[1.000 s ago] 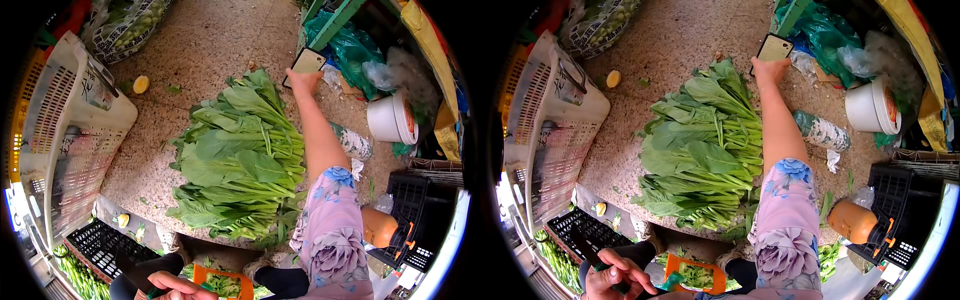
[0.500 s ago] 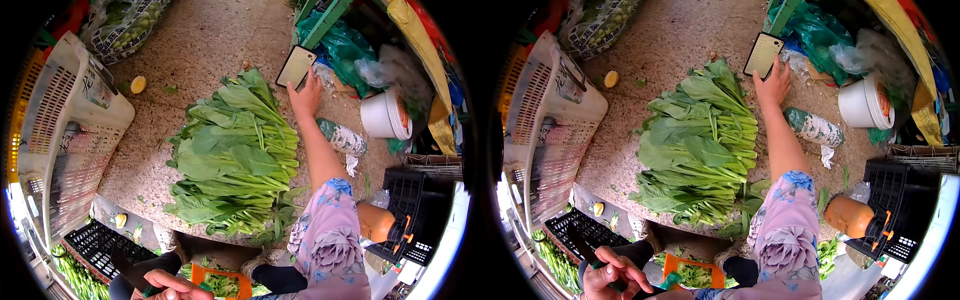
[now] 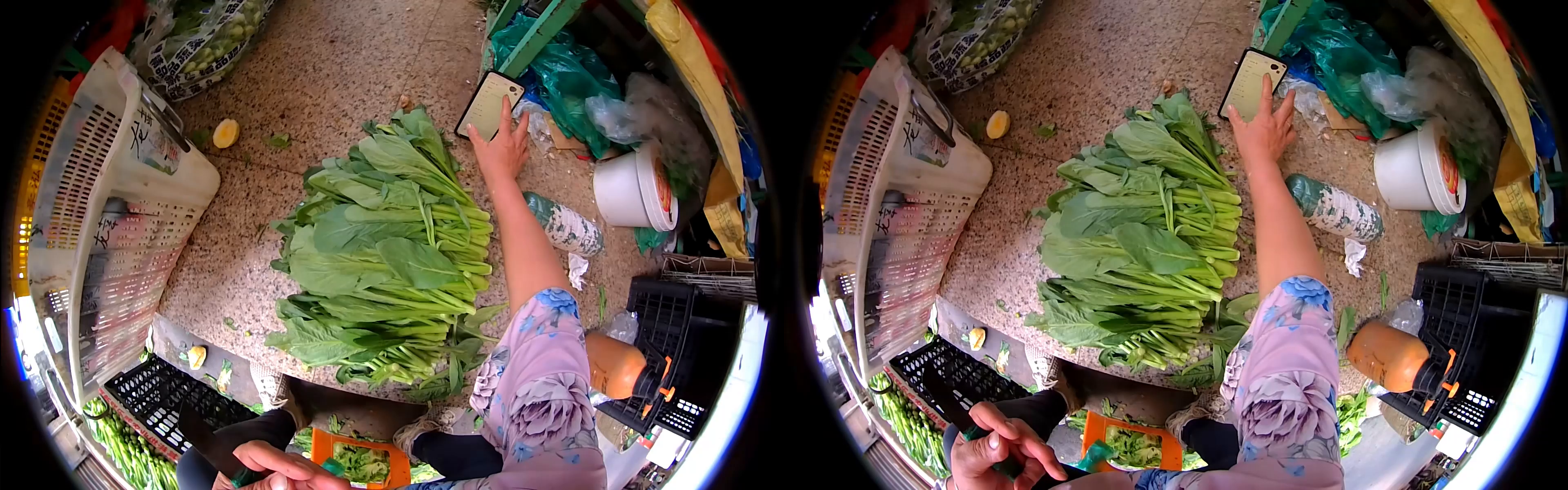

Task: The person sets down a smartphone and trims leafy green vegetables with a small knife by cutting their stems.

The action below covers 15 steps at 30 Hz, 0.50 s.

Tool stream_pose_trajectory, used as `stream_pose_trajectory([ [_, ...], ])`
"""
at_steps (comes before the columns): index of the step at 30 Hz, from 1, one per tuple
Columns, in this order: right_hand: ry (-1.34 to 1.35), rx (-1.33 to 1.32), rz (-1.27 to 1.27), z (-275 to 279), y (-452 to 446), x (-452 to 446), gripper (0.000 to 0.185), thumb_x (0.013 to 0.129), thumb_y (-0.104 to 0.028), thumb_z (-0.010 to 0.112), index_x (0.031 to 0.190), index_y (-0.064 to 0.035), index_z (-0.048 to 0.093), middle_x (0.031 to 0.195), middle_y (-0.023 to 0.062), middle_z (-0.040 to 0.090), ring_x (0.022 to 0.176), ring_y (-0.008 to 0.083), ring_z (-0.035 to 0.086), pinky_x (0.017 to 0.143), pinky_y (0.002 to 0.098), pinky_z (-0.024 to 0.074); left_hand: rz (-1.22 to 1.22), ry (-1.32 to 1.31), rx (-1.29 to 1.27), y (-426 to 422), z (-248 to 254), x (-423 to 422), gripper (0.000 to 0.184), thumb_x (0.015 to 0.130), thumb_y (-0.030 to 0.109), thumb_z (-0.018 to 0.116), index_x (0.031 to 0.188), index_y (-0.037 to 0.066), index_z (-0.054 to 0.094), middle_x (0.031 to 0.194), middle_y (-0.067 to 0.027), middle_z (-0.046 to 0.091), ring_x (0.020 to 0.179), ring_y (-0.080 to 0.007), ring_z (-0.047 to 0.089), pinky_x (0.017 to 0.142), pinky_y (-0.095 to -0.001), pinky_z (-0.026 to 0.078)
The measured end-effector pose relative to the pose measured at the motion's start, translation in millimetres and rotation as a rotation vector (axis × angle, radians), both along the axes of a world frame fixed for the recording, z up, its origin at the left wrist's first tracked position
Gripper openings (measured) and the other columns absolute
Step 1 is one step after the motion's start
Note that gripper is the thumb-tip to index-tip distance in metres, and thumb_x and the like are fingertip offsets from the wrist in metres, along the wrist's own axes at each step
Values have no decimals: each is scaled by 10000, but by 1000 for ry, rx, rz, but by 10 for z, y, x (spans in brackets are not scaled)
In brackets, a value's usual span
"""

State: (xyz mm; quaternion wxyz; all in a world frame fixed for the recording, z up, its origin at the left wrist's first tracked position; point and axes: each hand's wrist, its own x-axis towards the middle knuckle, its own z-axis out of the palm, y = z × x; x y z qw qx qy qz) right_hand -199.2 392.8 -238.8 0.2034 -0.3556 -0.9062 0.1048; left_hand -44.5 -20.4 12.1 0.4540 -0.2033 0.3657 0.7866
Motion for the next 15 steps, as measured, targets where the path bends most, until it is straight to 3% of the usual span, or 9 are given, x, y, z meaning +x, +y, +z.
stream_pose_trajectory([
  [10,68,17,65,-7,-6,509,779,728,-391,649,1369,-327,210,1419,128,185,1285,316,239,995,511,208,7,-3,-21,-100,121,130,183,915,192,448,1018,45,483,961,-194,605,808,-266,642,457,-184,407],
  [13,69,19,56,127,-115,811,775,737,-364,648,1372,-298,210,1416,137,192,1283,321,246,989,522,217,-41,26,-56,-177,160,186,238,909,202,456,1102,63,456,990,-175,602,825,-262,638,473,-193,412],
  [14,59,-27,46,203,-182,959,770,745,-346,644,1376,-265,208,1416,135,193,1281,323,248,988,522,221,20,80,-198,-157,177,231,144,846,156,527,938,45,524,865,-228,621,722,-348,643,370,-249,387],
  [15,51,-73,36,285,-254,1083,767,754,-327,639,1379,-231,205,1415,134,193,1279,325,250,987,521,225,32,88,-159,-163,175,256,168,840,159,534,975,59,533,864,-190,631,711,-300,648,376,-230,381],
])
